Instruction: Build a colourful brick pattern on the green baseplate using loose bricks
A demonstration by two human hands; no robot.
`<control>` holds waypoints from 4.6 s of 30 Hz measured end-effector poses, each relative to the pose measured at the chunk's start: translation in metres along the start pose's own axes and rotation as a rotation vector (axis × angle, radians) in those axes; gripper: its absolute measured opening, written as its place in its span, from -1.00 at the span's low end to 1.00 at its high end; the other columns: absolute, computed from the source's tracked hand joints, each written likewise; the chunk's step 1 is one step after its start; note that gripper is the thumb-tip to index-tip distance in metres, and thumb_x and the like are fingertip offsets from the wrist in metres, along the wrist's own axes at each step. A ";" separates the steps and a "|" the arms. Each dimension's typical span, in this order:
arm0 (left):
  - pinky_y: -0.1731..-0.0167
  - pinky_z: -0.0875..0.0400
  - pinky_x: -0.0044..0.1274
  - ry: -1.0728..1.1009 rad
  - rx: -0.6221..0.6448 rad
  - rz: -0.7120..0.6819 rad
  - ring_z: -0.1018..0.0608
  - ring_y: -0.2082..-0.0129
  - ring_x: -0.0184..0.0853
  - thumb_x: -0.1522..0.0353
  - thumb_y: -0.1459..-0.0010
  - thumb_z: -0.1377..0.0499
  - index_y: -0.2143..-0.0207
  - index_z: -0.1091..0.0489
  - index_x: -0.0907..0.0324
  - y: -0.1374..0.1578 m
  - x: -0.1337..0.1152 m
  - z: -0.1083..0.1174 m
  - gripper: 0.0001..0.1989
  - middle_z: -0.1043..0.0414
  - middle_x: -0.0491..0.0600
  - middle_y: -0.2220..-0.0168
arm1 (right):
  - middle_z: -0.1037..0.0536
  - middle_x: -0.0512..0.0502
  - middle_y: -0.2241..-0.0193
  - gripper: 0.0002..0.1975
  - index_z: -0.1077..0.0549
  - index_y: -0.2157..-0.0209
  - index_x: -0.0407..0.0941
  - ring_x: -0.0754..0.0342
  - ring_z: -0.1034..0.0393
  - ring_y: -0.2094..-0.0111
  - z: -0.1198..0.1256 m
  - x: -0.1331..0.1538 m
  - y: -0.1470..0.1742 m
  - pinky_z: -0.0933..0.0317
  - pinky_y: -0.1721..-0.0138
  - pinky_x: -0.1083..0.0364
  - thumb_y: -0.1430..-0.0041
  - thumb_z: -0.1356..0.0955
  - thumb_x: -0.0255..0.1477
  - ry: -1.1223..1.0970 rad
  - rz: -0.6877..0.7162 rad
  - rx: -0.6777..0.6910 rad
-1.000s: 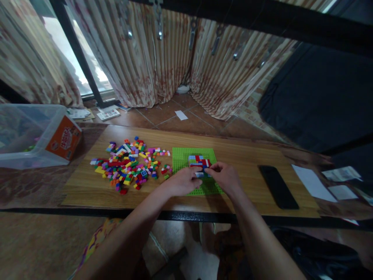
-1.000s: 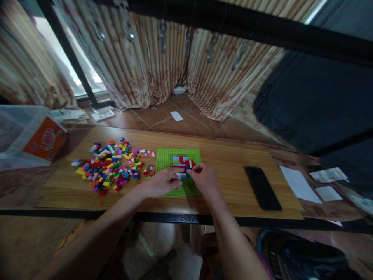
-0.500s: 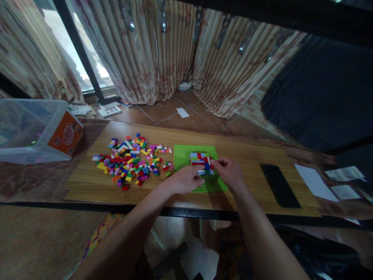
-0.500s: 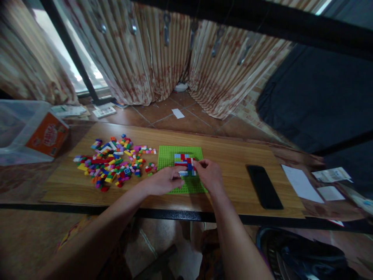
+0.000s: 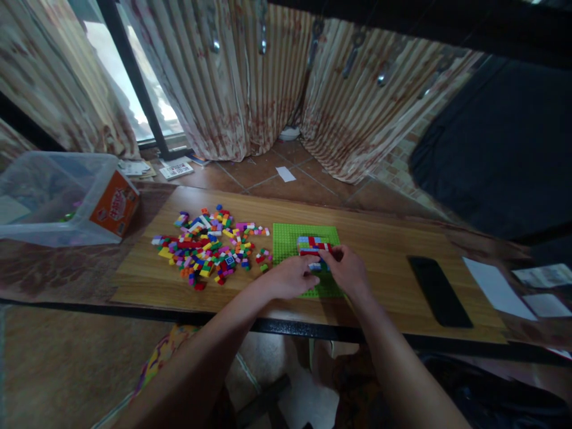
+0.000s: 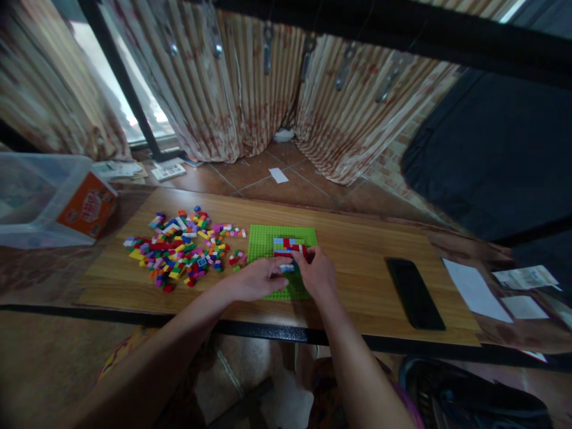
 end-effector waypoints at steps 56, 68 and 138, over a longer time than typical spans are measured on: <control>0.40 -0.35 -0.53 -0.077 -0.051 0.029 -0.49 0.46 -0.36 0.37 -0.18 -0.11 0.03 -0.43 0.18 0.019 0.009 0.022 -0.69 -0.51 -0.05 0.38 | -0.62 -0.21 0.44 -0.49 -0.58 0.41 -0.13 -0.14 -0.49 0.39 -0.004 -0.017 -0.024 -0.26 0.38 -0.03 0.11 -0.38 0.05 -0.079 -0.010 0.123; 0.50 -0.27 -0.59 0.023 -0.125 0.026 -0.40 0.52 -0.41 0.34 -0.19 -0.09 -0.03 -0.44 0.25 0.023 0.023 0.043 -0.62 -0.41 -0.10 0.49 | -0.60 -0.16 0.46 -0.60 -0.52 0.41 -0.15 0.03 -0.43 0.50 0.011 -0.025 -0.029 -0.22 0.49 0.09 -0.12 -0.26 -0.10 -0.238 -0.088 0.091; 0.60 -0.18 -0.68 0.644 -1.407 0.093 -0.31 0.64 -0.53 0.37 0.10 -0.22 0.31 -0.48 0.30 0.173 0.057 0.195 -0.75 -0.41 -0.13 0.57 | -0.58 -0.09 0.33 -0.76 -0.45 0.27 -0.09 0.01 -0.47 0.28 -0.032 0.125 0.042 -0.31 0.18 0.00 -0.18 -0.35 -0.20 -0.429 0.453 0.033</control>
Point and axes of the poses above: each hand's wrist, its own y-axis away from the middle knuckle, its own z-axis out of the back of the hand, x = y × z, the point moved 6 cm from there along -y, towards the middle knuckle
